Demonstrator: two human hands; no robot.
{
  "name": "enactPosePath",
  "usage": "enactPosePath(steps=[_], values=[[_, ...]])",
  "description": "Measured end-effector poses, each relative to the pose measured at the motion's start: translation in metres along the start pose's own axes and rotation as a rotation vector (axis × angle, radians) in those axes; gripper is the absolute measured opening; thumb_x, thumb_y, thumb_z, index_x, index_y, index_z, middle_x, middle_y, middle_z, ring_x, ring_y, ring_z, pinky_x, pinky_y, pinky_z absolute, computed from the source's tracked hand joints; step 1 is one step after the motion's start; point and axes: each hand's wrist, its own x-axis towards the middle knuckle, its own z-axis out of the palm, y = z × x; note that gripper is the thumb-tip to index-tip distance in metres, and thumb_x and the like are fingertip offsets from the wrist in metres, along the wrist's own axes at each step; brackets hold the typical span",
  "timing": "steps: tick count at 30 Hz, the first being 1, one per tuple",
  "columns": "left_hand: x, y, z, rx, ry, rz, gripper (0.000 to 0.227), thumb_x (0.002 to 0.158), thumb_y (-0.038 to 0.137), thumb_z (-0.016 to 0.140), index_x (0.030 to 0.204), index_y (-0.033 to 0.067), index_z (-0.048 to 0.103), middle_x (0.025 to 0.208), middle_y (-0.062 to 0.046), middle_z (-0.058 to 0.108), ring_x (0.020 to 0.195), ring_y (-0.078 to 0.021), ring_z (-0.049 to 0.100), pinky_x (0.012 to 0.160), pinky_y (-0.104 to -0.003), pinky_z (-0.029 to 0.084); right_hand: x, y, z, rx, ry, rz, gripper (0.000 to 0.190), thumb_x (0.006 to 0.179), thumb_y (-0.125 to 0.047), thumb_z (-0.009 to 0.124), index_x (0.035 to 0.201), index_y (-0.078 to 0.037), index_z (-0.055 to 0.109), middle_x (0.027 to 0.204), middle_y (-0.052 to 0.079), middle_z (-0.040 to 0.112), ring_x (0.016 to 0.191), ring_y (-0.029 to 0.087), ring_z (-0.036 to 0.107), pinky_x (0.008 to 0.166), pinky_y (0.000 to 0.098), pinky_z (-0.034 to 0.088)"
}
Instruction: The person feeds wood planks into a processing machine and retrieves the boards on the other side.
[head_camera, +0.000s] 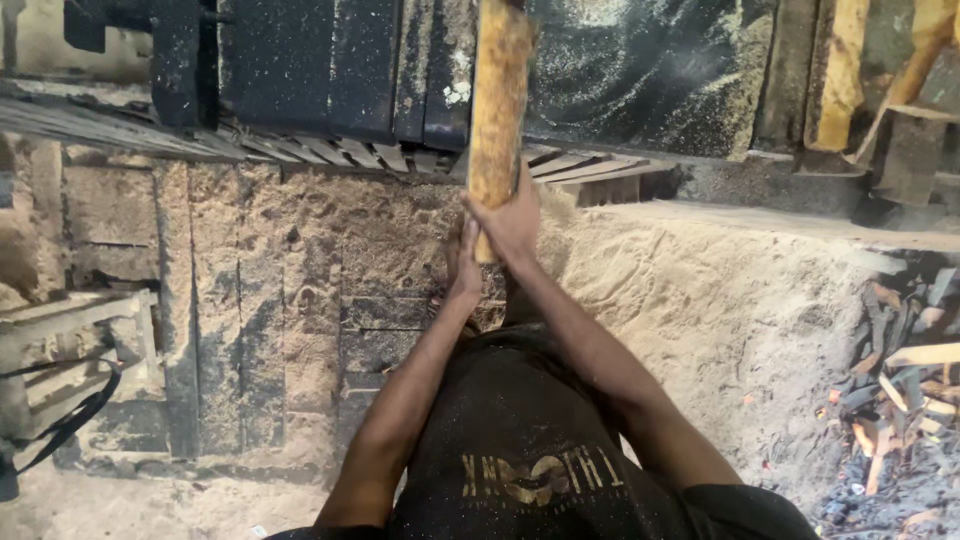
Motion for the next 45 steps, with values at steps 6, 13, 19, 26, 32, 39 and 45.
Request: enactPosePath(steps=[6, 13, 19, 26, 32, 39, 45], values=[[0.058, 0.03, 0.021, -0.026, 0.058, 0.007, 0.074, 0.096, 0.06, 0.052, 0.147, 0.0062, 0.057, 0.134, -0.021, 0.067, 0.118, -0.031, 0.066, 0.097, -0.046, 0.057, 0.071, 0.014, 0.016, -0.307, 0.098, -0.116, 0.123, 0.074, -0.063, 0.088, 0.153, 0.011, 0.029, 0.14, 0.03, 0.051, 0.129, 0.041, 0.053, 0.108, 0.0561, 0.045], [0.112, 0.028, 0.038, -0.016, 0.162, -0.133, 0.09, 0.099, 0.059, 0.061, 0.158, 0.005, 0.021, 0.152, -0.021, 0.037, 0.133, -0.0313, 0.05, 0.108, -0.046, 0.05, 0.115, -0.002, 0.013, -0.242, 0.037, -0.006, 0.127, 0.072, -0.064, 0.083, 0.156, 0.009, 0.023, 0.141, 0.029, 0.049, 0.129, 0.039, 0.054, 0.108, 0.0507, 0.047], [0.12, 0.057, 0.05, 0.037, 0.155, -0.042, 0.087, 0.085, 0.07, 0.057, 0.149, 0.0114, 0.05, 0.142, -0.017, 0.06, 0.13, -0.0323, 0.058, 0.108, -0.046, 0.047, 0.135, -0.016, 0.012, -0.234, 0.104, -0.117, 0.117, 0.075, -0.057, 0.089, 0.153, 0.01, 0.033, 0.138, 0.03, 0.053, 0.128, 0.042, 0.057, 0.111, 0.049, 0.045], [0.129, 0.073, 0.039, 0.213, 0.026, -0.282, 0.085, 0.093, 0.077, 0.043, 0.15, 0.0158, 0.054, 0.132, -0.019, 0.065, 0.112, -0.0323, 0.063, 0.096, -0.056, 0.051, 0.156, -0.025, 0.014, -0.2, 0.089, -0.006, 0.113, 0.07, -0.064, 0.084, 0.149, 0.004, 0.04, 0.131, 0.024, 0.061, 0.122, 0.037, 0.063, 0.107, 0.0475, 0.05], [0.062, 0.088, 0.017, 0.456, 0.104, 0.14, 0.039, 0.1, 0.033, 0.062, 0.13, 0.0094, 0.069, 0.117, -0.01, 0.073, 0.085, -0.0184, 0.073, 0.073, -0.034, 0.063, 0.129, 0.029, 0.024, 0.128, 0.245, -0.066, 0.076, 0.103, -0.053, 0.053, 0.15, 0.005, 0.042, 0.146, 0.027, 0.05, 0.135, 0.037, 0.051, 0.111, 0.0474, 0.042], [0.075, 0.101, 0.003, 0.613, 0.069, 0.414, 0.033, 0.095, 0.005, 0.067, 0.127, 0.0103, 0.072, 0.107, -0.005, 0.074, 0.079, -0.0182, 0.068, 0.067, -0.031, 0.059, 0.128, 0.053, 0.053, 0.372, 0.492, -0.032, 0.052, 0.116, -0.035, 0.032, 0.143, 0.001, 0.057, 0.14, 0.02, 0.063, 0.131, 0.033, 0.059, 0.114, 0.0418, 0.045], [0.115, 0.075, -0.001, 0.873, 0.127, 0.784, 0.026, 0.095, 0.0, 0.072, 0.118, 0.0123, 0.076, 0.112, -0.004, 0.074, 0.1, -0.0174, 0.068, 0.087, -0.029, 0.061, 0.138, 0.027, 0.051, 0.33, 0.632, -0.026, 0.051, 0.114, -0.032, 0.033, 0.15, 0.0, 0.047, 0.139, 0.021, 0.06, 0.127, 0.031, 0.06, 0.11, 0.0408, 0.047]])
